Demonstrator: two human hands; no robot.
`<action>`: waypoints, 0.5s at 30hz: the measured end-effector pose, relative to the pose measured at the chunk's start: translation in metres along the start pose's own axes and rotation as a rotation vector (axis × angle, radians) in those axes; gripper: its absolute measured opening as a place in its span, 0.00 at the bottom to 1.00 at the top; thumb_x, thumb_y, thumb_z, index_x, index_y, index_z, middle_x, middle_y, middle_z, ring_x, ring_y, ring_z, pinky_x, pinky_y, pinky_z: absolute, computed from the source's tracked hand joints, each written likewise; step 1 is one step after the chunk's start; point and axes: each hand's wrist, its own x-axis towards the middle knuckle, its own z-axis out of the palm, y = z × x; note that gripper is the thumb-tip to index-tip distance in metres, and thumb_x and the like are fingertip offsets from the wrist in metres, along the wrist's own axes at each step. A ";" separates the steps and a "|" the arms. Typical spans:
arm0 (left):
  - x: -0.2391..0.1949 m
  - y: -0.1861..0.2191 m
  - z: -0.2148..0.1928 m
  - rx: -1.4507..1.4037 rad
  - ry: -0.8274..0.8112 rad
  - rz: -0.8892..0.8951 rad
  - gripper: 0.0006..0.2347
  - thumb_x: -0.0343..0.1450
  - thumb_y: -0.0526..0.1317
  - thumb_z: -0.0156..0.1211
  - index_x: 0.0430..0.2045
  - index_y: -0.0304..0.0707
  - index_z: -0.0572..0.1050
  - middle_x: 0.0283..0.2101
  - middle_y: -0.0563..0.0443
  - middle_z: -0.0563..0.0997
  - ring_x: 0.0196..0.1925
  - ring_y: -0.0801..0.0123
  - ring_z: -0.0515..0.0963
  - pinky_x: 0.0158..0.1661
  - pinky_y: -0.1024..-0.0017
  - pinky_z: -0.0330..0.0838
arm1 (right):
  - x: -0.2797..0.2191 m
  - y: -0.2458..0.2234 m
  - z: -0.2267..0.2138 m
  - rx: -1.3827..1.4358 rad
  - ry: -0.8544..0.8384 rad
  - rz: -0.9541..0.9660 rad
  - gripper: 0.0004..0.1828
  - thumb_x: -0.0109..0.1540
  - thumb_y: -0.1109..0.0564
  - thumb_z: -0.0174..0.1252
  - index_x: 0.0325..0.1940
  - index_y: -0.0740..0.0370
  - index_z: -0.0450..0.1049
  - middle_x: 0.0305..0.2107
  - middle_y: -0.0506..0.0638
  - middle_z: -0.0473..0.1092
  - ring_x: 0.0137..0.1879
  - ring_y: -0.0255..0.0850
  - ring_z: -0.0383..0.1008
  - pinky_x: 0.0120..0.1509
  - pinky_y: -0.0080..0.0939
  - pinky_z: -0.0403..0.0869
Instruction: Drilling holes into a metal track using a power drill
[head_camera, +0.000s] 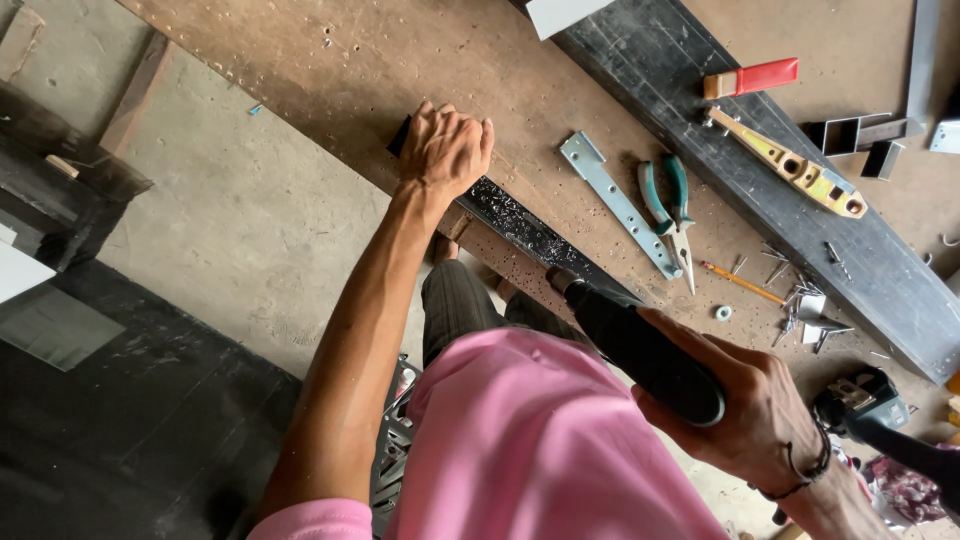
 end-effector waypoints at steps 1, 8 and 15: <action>0.000 0.000 0.000 0.009 0.006 0.007 0.22 0.80 0.52 0.38 0.21 0.43 0.75 0.30 0.47 0.81 0.39 0.58 0.75 0.55 0.51 0.55 | 0.001 -0.001 0.000 -0.019 0.008 -0.017 0.38 0.50 0.46 0.68 0.66 0.46 0.72 0.40 0.48 0.82 0.22 0.37 0.81 0.26 0.41 0.75; -0.001 0.008 -0.018 0.040 -0.037 -0.012 0.24 0.81 0.52 0.36 0.20 0.43 0.76 0.28 0.48 0.81 0.36 0.59 0.76 0.53 0.54 0.56 | 0.013 -0.013 -0.006 -0.120 -0.037 -0.121 0.36 0.54 0.46 0.61 0.68 0.48 0.70 0.25 0.42 0.76 0.20 0.44 0.75 0.21 0.51 0.69; 0.001 0.005 -0.013 0.086 0.014 0.001 0.25 0.81 0.54 0.38 0.17 0.46 0.75 0.24 0.52 0.79 0.32 0.61 0.75 0.52 0.55 0.56 | 0.016 -0.001 0.010 -0.218 0.014 -0.162 0.34 0.55 0.45 0.59 0.67 0.43 0.70 0.24 0.43 0.75 0.18 0.47 0.73 0.16 0.53 0.66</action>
